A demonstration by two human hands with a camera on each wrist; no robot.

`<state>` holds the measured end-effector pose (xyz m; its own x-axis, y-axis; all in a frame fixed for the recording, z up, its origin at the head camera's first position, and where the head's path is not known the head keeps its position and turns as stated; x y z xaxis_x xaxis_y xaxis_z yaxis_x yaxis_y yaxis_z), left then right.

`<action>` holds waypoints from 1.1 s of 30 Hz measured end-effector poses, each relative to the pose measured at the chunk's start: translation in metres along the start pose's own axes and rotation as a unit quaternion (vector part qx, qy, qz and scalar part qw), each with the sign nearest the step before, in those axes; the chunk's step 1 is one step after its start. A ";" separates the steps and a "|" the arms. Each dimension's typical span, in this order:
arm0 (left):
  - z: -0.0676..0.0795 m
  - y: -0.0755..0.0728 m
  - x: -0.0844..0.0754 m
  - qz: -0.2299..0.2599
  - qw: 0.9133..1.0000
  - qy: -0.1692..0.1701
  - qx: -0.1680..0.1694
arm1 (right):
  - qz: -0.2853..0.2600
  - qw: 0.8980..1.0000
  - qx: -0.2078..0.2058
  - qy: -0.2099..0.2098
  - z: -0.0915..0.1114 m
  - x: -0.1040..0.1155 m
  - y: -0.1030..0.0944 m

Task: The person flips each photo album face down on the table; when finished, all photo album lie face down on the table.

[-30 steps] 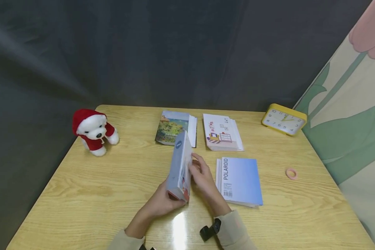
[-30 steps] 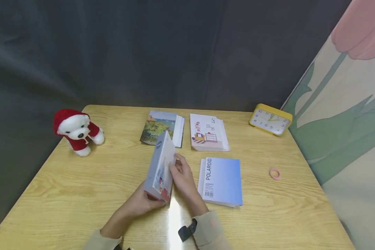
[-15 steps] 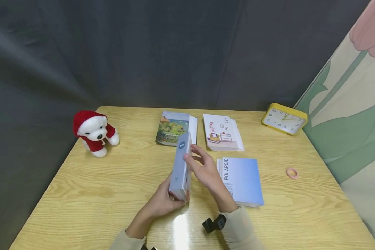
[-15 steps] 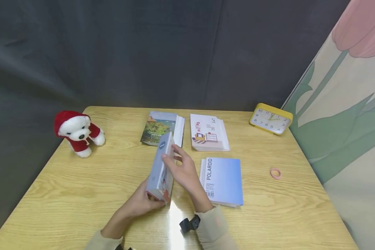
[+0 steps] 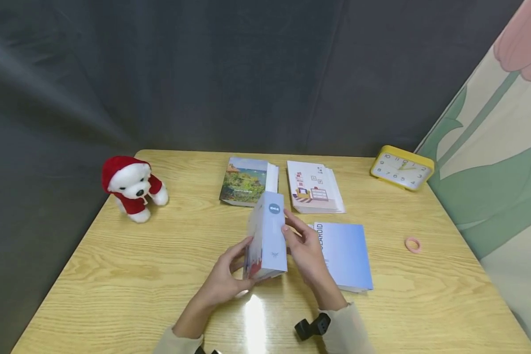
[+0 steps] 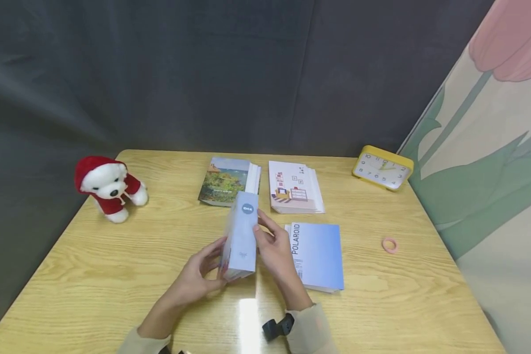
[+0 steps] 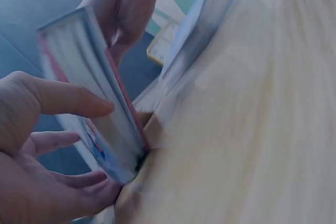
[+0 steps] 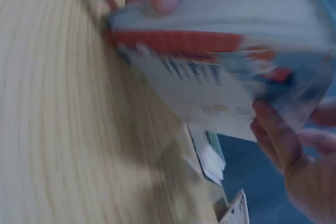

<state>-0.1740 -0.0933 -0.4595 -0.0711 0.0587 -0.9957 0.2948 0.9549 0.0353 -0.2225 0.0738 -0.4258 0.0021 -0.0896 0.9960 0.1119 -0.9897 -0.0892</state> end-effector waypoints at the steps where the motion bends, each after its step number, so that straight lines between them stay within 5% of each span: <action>1: 0.002 -0.004 -0.001 -0.037 0.999 -0.001 -0.015 | 0.021 1.000 -0.014 0.002 0.001 -0.003 -0.004; 4: 0.008 -0.017 -0.004 -0.156 0.986 -0.018 -0.061 | 0.127 0.991 -0.041 0.014 0.001 -0.014 -0.010; 9: 0.011 -0.028 -0.009 -0.281 0.956 -0.025 -0.080 | 0.315 0.949 -0.018 0.022 -0.002 -0.029 -0.001; 12: 0.010 -0.027 -0.010 -0.300 0.951 -0.036 -0.065 | 0.377 0.926 -0.006 0.009 -0.002 -0.026 0.004; 17: 0.000 -0.023 -0.022 -0.286 0.956 -0.045 -0.040 | 0.429 0.902 0.038 0.024 -0.009 -0.013 -0.002; 22: -0.048 -0.001 -0.058 -0.268 0.963 -0.004 -0.001 | 0.455 0.888 0.058 0.030 -0.048 0.024 -0.041; 25: -0.088 0.014 -0.069 -0.253 0.967 -0.019 0.022 | 0.476 0.879 0.043 0.013 -0.079 0.040 -0.072; 29: -0.137 0.026 -0.060 -0.235 0.970 -0.055 0.026 | 0.486 0.874 0.021 0.011 -0.108 0.045 -0.099; 33: -0.171 0.024 -0.033 -0.205 0.974 -0.095 -0.010 | 0.486 0.873 0.001 0.024 -0.129 0.031 -0.107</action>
<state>-0.3273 -0.0225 -0.4112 -0.0016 -0.3808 -0.9246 0.2605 0.8926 -0.3681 -0.3625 0.1622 -0.3861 0.0549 -0.8927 0.4472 0.0828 -0.4423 -0.8931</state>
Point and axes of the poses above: each hand's wrist, its own z-axis away from the middle knuckle, its own y-axis out of the palm, x = y × z, the point moved 10 cm from there along -z, towards the middle knuckle, and after that the axes turned 11 degrees about z, right-handed, at the moved point
